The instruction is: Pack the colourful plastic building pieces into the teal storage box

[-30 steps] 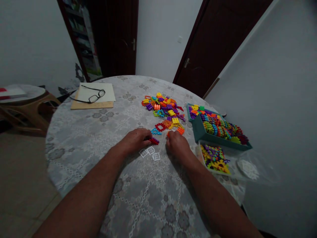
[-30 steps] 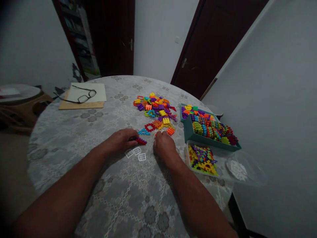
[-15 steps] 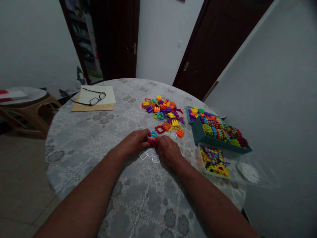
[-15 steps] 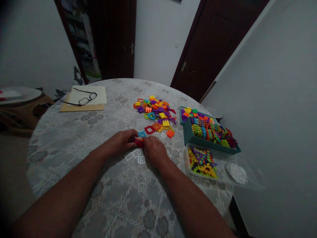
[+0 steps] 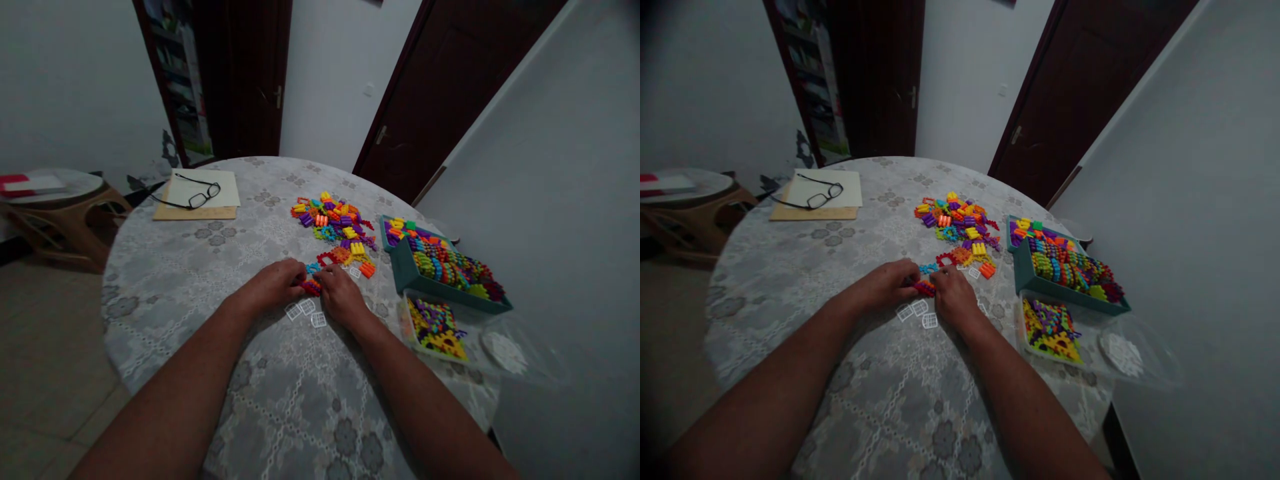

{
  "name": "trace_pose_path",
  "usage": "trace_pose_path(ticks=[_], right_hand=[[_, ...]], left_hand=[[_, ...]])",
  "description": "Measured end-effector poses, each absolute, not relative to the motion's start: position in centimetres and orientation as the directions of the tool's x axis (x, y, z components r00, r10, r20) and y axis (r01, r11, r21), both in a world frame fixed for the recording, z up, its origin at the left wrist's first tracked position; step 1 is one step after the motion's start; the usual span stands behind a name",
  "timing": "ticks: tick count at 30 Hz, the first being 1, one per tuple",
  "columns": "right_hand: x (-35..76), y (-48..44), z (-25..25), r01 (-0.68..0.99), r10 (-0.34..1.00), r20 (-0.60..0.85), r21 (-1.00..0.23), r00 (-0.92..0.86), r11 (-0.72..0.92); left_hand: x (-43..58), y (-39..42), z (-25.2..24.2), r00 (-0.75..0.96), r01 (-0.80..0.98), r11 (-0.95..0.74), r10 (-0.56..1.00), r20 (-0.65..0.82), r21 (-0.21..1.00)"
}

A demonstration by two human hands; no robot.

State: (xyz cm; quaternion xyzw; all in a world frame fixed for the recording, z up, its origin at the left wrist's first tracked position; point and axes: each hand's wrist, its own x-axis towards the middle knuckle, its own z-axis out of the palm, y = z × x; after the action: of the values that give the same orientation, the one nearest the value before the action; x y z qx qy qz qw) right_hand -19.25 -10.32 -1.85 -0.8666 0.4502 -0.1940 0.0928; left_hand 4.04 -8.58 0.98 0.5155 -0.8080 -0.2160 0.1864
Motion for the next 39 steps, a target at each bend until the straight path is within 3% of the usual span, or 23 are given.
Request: trace_pose_path(ticks=[4, 10, 20, 26, 35, 39], right_hand=[[-19.0, -9.6, -0.2, -0.841, -0.877, 0.126, -0.248, 0.464, -0.481], [-20.0, -8.6, 0.4, -0.882, -0.904, 0.12, -0.201, 0.41, -0.427], [-21.1, -9.6, -0.8, -0.781, -0.907, 0.167, -0.464, 0.386, -0.418], [-21.3, -9.6, -0.9, -0.735, -0.868, 0.21, -0.465, 0.45, -0.493], [-20.1, -8.5, 0.1, -0.643, -0.795, 0.218, -0.487, 0.566, -0.591], [-19.4, -8.4, 0.1, -0.679, -0.808, 0.192, -0.455, 0.557, -0.576]], left_hand=[[4.2, -8.6, 1.0, -0.408, -0.747, 0.385, -0.909, 0.083, 0.542], [4.3, -9.1, 0.3, -0.427, -0.72, 0.43, -0.893, 0.14, 0.544], [3.3, -8.7, 0.7, -0.433, -0.728, 0.426, -0.893, 0.122, 0.537], [3.0, -9.0, 0.5, -0.435, -0.741, 0.42, -0.895, 0.102, 0.524], [3.6, -9.9, -0.2, -0.376, -0.695, 0.379, -0.916, 0.141, 0.611], [3.4, -9.8, 0.3, -0.395, -0.686, 0.381, -0.911, 0.123, 0.619]])
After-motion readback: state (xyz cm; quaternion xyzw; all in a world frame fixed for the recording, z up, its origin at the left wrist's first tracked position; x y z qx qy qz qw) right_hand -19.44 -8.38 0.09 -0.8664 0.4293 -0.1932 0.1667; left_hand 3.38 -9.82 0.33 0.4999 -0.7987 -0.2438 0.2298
